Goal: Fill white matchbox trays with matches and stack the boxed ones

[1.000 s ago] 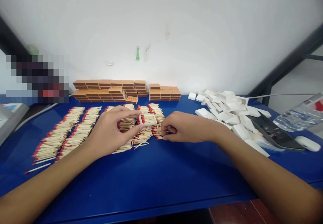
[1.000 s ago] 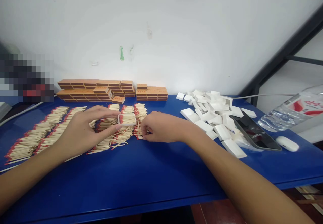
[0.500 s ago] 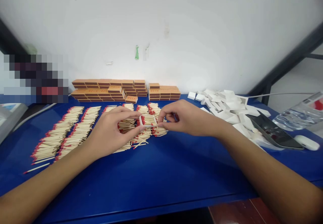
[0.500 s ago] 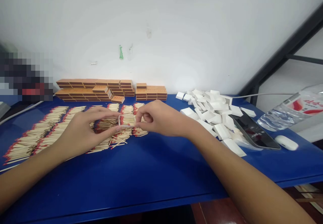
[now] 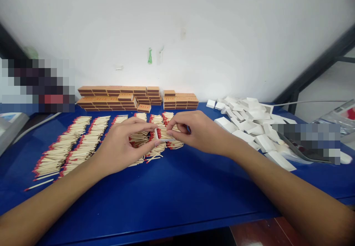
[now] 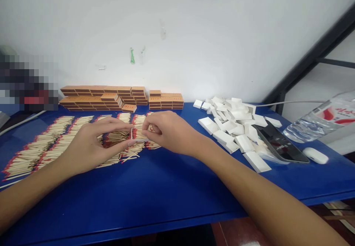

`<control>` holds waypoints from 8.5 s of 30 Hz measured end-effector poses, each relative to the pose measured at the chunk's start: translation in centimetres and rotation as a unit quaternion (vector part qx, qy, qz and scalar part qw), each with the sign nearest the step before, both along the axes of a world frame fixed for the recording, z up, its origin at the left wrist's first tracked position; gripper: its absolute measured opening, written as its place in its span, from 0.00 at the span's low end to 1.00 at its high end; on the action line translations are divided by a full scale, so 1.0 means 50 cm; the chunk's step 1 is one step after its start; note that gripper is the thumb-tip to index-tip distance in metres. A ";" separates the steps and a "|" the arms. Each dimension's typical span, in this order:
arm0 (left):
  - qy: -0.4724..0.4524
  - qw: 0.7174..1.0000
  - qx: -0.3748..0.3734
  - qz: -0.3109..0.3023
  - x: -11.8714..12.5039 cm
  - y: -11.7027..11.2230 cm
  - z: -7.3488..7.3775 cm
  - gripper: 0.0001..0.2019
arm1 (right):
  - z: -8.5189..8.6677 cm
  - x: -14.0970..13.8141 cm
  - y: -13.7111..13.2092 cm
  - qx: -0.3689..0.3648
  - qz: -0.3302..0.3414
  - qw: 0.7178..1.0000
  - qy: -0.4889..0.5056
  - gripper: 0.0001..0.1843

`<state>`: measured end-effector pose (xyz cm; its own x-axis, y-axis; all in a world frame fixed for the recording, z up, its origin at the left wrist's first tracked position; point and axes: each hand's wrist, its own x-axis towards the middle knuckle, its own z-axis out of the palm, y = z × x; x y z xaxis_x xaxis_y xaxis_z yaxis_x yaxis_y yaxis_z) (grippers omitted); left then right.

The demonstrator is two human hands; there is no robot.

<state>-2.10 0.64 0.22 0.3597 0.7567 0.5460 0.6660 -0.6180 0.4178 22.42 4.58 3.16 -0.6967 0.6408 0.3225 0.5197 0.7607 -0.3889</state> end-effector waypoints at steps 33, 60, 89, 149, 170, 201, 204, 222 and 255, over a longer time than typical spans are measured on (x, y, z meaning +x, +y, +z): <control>0.007 0.999 0.012 0.042 -0.006 0.007 0.002 0.17 | 0.022 0.027 0.006 -0.151 0.065 0.964 -0.209 0.05; 0.014 0.999 0.026 0.043 -0.002 0.005 0.003 0.18 | 0.026 0.025 -0.002 -0.126 0.034 0.972 -0.193 0.06; 0.026 0.999 0.040 0.026 -0.004 0.007 -0.002 0.15 | 0.020 0.049 0.037 -0.160 0.033 0.985 -0.054 0.12; -0.016 0.999 0.029 0.001 0.006 -0.002 0.000 0.14 | 0.006 0.008 -0.009 -0.027 0.018 0.999 -0.012 0.06; -0.019 1.000 0.025 0.002 0.004 -0.002 -0.001 0.15 | 0.004 0.008 0.001 -0.029 -0.023 0.999 0.034 0.09; -0.128 0.971 0.062 0.193 -0.070 0.071 0.000 0.12 | -0.014 -0.169 0.218 0.056 -0.137 0.982 -0.118 0.11; -0.125 0.975 0.061 0.176 -0.064 0.064 0.002 0.12 | -0.003 -0.104 0.190 0.052 -0.160 0.985 -0.024 0.09; -0.068 0.989 0.058 0.118 -0.022 0.026 -0.004 0.11 | -0.052 -0.068 -0.028 -0.241 -0.064 0.910 0.331 0.19; -0.160 0.979 -0.047 0.114 -0.020 0.026 0.013 0.14 | -0.060 -0.044 0.018 -0.171 -0.078 0.886 0.424 0.13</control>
